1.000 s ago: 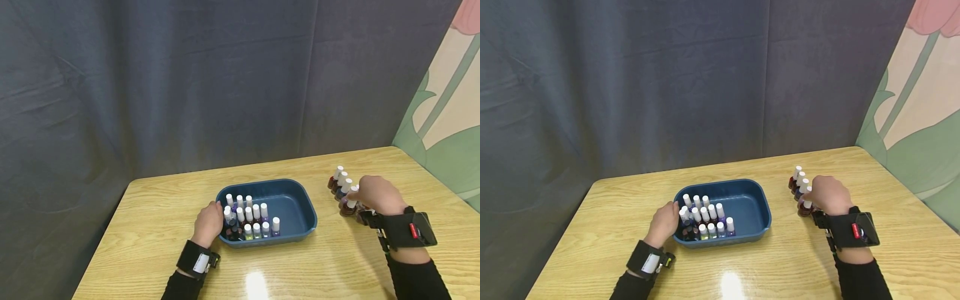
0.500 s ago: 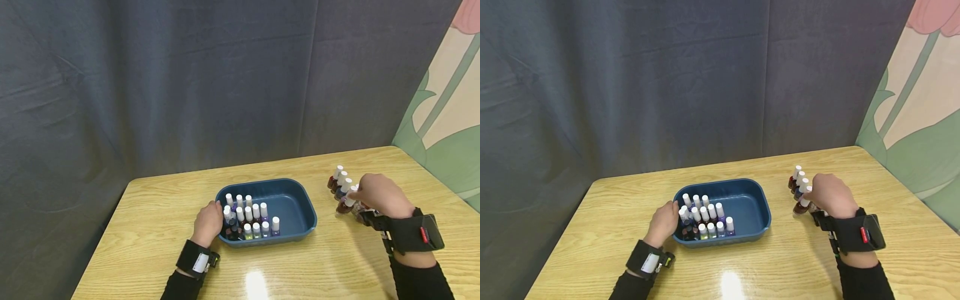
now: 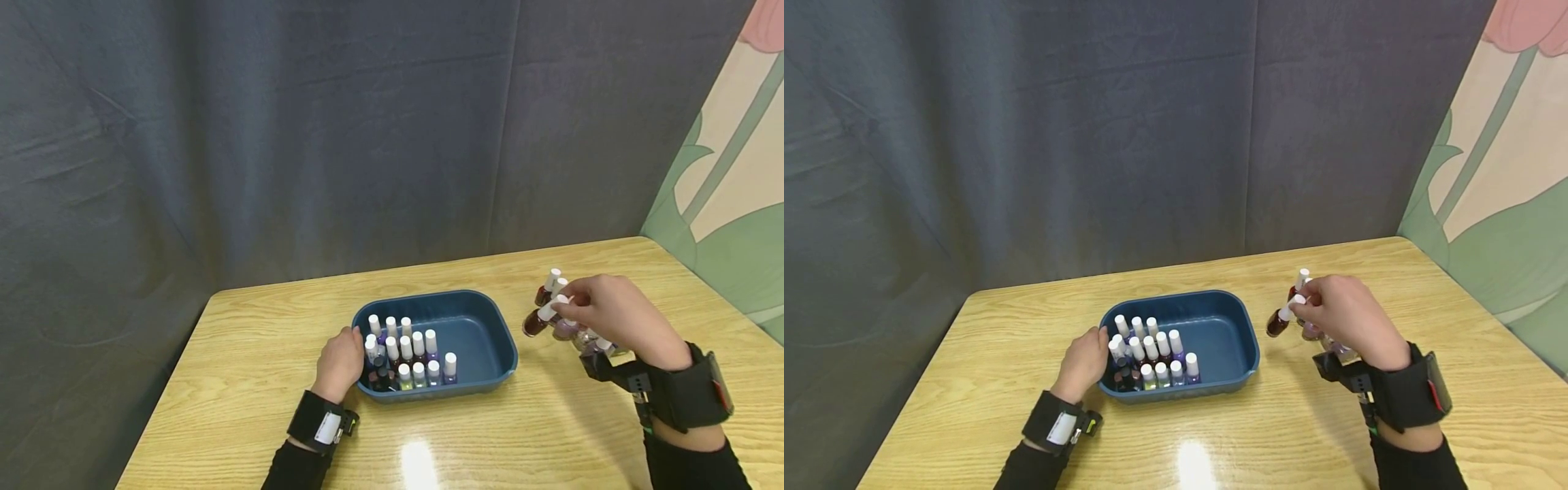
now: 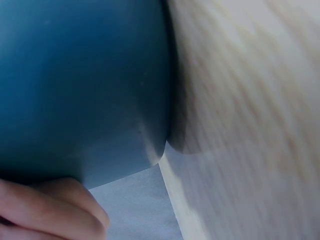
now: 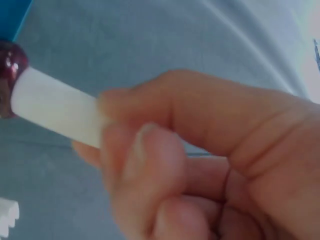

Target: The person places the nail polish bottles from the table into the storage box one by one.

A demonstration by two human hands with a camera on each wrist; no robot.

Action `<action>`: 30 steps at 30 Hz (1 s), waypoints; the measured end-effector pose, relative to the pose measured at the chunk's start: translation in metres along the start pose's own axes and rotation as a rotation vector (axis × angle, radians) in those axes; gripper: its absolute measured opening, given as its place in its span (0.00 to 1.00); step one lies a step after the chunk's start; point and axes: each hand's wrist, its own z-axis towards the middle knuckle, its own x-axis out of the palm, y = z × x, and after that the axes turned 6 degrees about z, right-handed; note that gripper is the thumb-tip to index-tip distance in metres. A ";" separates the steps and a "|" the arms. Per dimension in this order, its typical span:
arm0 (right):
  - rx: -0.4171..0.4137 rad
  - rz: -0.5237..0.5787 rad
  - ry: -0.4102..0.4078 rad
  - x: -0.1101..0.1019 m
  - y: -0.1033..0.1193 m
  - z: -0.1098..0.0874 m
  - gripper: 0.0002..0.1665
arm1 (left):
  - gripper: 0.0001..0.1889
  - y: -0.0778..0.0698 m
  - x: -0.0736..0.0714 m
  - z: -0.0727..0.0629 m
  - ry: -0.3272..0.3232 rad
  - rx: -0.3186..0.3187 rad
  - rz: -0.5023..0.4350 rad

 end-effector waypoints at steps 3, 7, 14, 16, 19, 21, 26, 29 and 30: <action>-0.022 0.022 -0.034 0.000 0.006 -0.003 0.04 | 0.19 0.000 0.000 0.000 0.004 0.004 -0.002; -0.042 0.077 -0.057 0.005 0.019 -0.003 0.04 | 0.19 0.000 0.000 -0.001 -0.002 0.005 -0.013; -0.210 0.117 -0.086 0.029 0.045 0.002 0.05 | 0.24 0.003 0.004 -0.001 -0.025 0.019 -0.002; -0.245 0.133 -0.054 0.037 0.051 0.002 0.06 | 0.21 -0.001 -0.002 -0.003 0.001 0.001 -0.008; -0.277 0.144 0.003 0.049 0.059 0.003 0.07 | 0.20 -0.001 -0.002 -0.002 0.020 -0.009 -0.006; -0.296 0.158 0.049 0.055 0.063 0.004 0.07 | 0.20 -0.001 -0.002 -0.002 0.017 -0.007 -0.006; -0.315 0.157 0.110 0.066 0.069 0.004 0.04 | 0.20 -0.001 -0.001 -0.002 0.017 -0.014 -0.001; -0.313 0.146 0.126 0.071 0.070 0.004 0.03 | 0.20 -0.001 -0.001 -0.002 0.013 -0.010 0.000; -0.315 0.145 0.130 0.072 0.071 0.004 0.03 | 0.19 -0.001 -0.001 -0.002 0.011 -0.006 0.000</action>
